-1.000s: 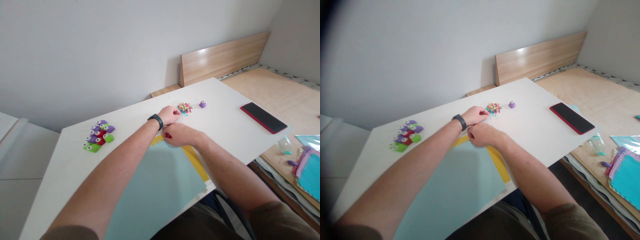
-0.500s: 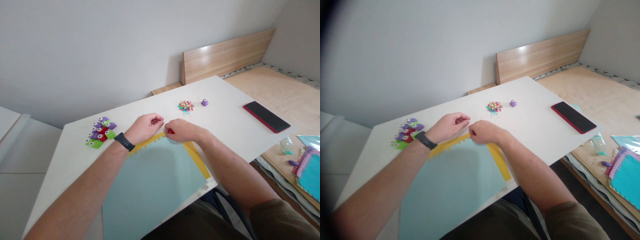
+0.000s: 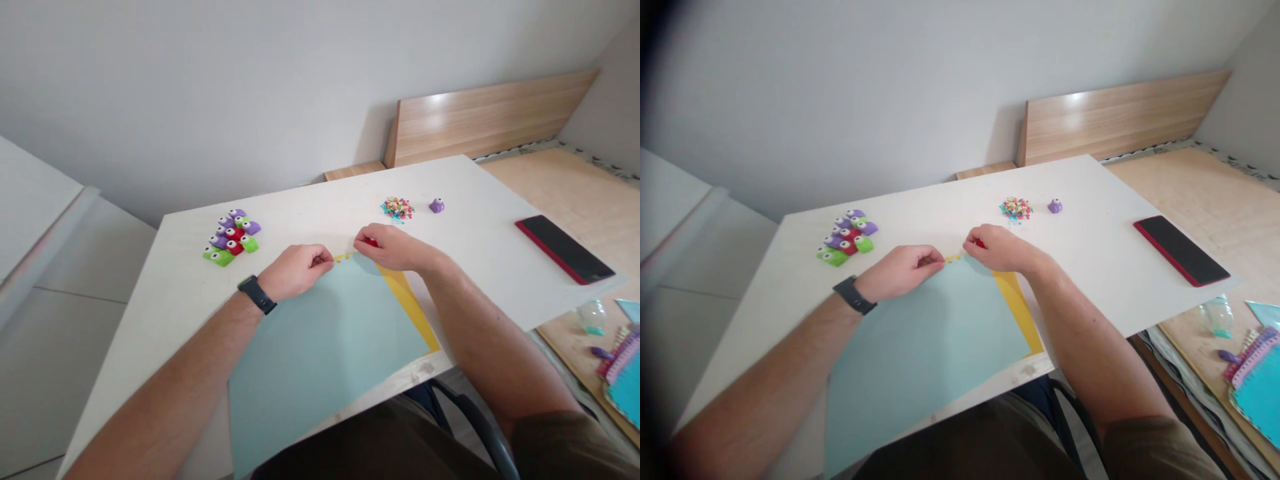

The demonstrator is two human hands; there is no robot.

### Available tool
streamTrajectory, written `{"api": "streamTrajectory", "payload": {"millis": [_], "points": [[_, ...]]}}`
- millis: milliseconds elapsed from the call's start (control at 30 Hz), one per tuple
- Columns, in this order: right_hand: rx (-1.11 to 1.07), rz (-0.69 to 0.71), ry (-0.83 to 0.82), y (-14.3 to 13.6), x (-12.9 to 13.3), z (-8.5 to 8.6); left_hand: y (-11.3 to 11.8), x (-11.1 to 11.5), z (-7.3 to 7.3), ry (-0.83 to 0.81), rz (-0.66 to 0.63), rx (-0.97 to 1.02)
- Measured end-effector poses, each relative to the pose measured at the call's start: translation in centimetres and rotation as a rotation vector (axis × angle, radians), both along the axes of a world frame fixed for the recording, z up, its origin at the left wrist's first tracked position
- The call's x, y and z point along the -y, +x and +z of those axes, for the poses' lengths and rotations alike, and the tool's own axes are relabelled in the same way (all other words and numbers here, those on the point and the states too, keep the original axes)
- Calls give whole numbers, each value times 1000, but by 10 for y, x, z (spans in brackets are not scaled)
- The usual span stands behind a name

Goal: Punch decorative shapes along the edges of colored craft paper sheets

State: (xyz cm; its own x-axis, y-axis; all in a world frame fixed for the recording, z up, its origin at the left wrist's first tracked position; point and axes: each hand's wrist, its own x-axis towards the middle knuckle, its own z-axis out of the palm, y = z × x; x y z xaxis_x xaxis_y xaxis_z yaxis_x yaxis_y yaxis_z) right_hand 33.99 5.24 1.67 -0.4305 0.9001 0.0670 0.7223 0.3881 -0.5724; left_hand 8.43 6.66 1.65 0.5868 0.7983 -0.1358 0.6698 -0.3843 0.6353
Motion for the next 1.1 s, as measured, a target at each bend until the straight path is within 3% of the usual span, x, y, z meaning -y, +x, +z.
{"api": "streamTrajectory", "payload": {"millis": [367,767,900,1100], "points": [[-253,-180,-77,0,-2,-4,-3,4,6,59,-23,28],[-468,-134,-204,-1,-6,-17,-4,3,-1,35,-45,69],[-448,-104,-226,-1,-5,-16,-4,2,-2,47,-52,56],[-357,-174,-196,-6,-4,-15,-4,2,-3,52,-49,48]]}}
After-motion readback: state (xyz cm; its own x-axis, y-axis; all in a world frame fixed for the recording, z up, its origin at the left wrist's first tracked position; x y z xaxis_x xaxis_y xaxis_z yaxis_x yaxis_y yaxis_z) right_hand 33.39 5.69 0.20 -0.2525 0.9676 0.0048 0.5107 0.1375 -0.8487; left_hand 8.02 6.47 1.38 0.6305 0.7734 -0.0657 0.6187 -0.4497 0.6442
